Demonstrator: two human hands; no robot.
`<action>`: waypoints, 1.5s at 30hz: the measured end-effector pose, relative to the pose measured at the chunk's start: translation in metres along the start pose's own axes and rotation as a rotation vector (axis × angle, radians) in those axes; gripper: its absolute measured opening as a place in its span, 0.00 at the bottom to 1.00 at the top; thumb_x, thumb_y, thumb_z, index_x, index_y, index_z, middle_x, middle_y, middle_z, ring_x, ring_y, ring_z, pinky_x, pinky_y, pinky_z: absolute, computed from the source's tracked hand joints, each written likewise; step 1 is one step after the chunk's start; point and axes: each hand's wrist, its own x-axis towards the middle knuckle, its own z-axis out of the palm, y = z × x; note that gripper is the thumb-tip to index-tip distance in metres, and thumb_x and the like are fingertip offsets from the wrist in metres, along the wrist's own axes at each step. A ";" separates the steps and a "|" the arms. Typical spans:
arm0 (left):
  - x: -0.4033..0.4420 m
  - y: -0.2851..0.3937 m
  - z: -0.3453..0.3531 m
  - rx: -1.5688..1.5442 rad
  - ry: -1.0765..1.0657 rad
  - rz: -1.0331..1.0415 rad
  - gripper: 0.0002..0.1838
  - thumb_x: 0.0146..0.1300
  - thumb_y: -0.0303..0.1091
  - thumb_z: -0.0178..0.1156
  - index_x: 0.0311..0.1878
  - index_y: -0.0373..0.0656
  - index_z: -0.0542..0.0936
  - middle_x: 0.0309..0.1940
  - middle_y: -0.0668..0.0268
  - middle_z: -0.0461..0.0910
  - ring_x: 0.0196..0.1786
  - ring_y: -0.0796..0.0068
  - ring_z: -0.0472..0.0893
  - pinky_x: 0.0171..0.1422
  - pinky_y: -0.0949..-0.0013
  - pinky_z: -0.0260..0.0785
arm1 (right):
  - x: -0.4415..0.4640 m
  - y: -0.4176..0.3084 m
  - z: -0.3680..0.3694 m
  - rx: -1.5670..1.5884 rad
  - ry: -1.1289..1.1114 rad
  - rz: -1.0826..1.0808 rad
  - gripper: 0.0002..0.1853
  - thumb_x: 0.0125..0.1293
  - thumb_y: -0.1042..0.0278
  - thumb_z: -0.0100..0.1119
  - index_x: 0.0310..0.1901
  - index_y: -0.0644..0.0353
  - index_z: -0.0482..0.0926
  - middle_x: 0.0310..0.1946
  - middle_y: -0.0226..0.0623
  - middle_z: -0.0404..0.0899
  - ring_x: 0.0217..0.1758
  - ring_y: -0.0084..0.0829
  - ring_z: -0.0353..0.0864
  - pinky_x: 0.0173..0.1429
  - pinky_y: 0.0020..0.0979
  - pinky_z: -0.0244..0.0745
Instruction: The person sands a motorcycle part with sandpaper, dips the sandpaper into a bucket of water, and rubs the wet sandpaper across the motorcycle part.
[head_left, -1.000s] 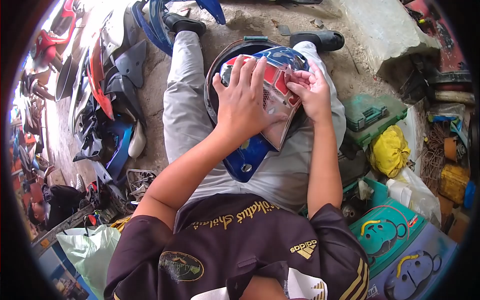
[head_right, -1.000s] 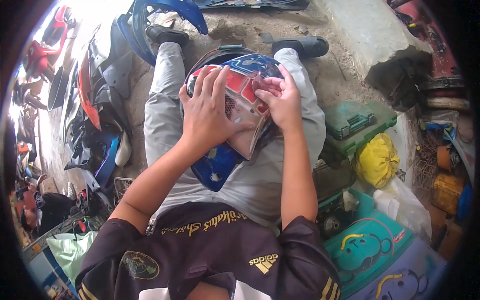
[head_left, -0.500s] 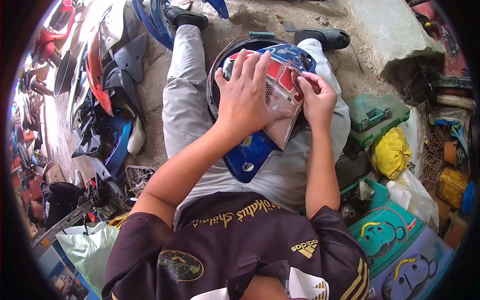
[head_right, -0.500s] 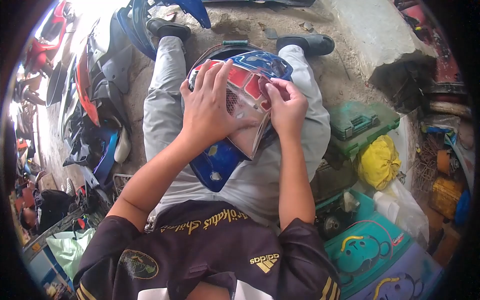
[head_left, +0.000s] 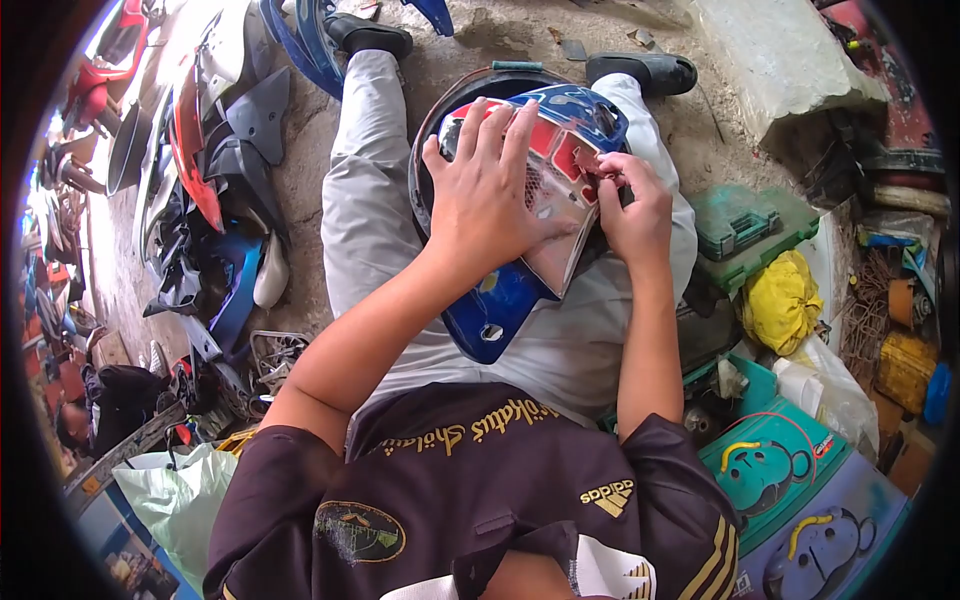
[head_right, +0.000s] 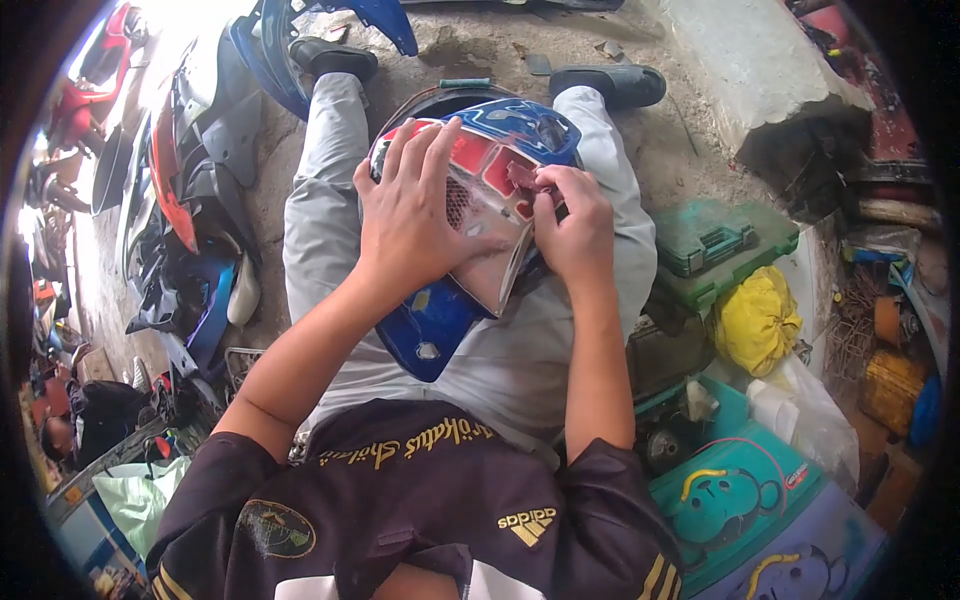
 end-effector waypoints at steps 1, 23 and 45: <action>0.000 -0.001 0.000 0.002 0.004 0.002 0.76 0.36 0.71 0.87 0.89 0.51 0.61 0.82 0.58 0.70 0.89 0.50 0.62 0.81 0.25 0.54 | -0.001 0.000 -0.001 -0.004 -0.001 -0.051 0.08 0.70 0.77 0.71 0.49 0.65 0.87 0.53 0.43 0.92 0.47 0.37 0.92 0.55 0.36 0.86; 0.000 -0.002 -0.001 -0.059 0.008 -0.001 0.79 0.34 0.67 0.89 0.90 0.53 0.58 0.81 0.58 0.71 0.88 0.52 0.64 0.80 0.24 0.53 | -0.005 -0.026 0.004 0.036 0.096 0.184 0.14 0.78 0.73 0.66 0.61 0.65 0.87 0.52 0.50 0.91 0.49 0.45 0.92 0.56 0.41 0.85; 0.001 -0.008 0.000 -0.095 -0.025 -0.021 0.76 0.38 0.67 0.88 0.91 0.56 0.59 0.82 0.59 0.70 0.89 0.52 0.62 0.79 0.21 0.53 | 0.024 -0.020 0.018 -0.059 -0.065 0.026 0.16 0.68 0.62 0.80 0.55 0.55 0.94 0.59 0.42 0.88 0.63 0.36 0.83 0.62 0.36 0.81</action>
